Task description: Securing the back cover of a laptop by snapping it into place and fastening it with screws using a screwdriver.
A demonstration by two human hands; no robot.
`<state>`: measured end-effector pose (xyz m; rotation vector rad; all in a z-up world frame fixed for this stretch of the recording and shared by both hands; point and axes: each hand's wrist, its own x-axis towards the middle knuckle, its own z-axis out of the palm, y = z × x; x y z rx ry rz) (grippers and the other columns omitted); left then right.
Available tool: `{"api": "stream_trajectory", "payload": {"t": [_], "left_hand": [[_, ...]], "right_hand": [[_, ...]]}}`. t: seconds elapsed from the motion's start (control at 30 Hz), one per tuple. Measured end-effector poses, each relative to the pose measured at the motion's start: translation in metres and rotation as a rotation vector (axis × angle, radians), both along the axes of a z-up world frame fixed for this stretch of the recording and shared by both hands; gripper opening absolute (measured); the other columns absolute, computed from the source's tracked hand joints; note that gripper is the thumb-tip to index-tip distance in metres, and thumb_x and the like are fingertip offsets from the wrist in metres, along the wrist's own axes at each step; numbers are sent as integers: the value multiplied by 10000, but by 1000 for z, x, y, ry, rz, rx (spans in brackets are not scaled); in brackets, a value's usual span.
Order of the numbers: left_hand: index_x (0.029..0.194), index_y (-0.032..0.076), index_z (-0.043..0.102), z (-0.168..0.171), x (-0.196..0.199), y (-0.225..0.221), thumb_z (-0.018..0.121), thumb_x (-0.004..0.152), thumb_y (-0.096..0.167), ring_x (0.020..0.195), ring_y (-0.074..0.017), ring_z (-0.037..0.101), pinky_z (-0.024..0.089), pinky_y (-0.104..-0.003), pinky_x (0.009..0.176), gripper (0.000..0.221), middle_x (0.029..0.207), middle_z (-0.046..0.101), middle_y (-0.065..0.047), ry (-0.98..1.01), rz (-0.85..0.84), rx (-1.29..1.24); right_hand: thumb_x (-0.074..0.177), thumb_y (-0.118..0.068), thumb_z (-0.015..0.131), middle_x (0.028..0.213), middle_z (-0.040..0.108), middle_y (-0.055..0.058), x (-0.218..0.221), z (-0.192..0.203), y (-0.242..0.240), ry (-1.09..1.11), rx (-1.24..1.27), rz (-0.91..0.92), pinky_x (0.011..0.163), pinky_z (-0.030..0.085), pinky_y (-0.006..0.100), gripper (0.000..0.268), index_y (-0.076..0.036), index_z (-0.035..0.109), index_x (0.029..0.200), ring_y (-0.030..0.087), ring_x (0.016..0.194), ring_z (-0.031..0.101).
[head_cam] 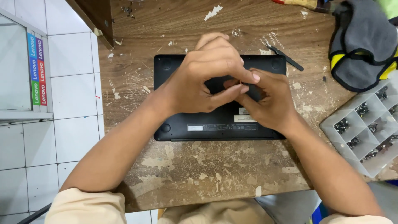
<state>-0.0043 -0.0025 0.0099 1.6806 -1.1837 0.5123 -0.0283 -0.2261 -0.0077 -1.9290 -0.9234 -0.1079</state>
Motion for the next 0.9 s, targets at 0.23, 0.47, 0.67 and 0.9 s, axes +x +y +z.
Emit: {"api": "stream_trajectory", "payload": {"t": [0.23,0.47,0.67,0.9], "left_hand": [[1126,72,773,-1,1,-4,787,1084,157,903,-265,640,435,-453,1009,95,989,673,-49,-4,-8,-63],[1164,108,804,-3,-1,0,778,1098,160,956,-260,679,421,-485,1142,87,959,699,-35,55,-3,-16],[1143,95,778,-4,1,-3,790,1080,199,932,-252,670,426,-465,1100,122,995,720,-38,42,-35,-29],[1138,74,776,1,-1,0,774,1095,160,840,-256,605,421,-429,1046,97,911,659,-56,29,0,-23]], "right_hand": [[1017,32,746,883,486,80,-4,-1,8,-113,-13,-162,716,362,355,258,-33,503,955,216,803,462],[1081,-8,750,761,441,46,-1,-4,-5,-62,-50,-90,626,279,360,298,-35,531,880,175,696,374],[1019,25,703,788,327,31,-12,-8,11,-106,-56,-235,648,241,357,394,-71,359,851,170,725,316],[1061,-57,765,1204,700,175,-1,4,-3,-14,-16,30,968,553,394,264,40,656,1281,316,1108,706]]}}
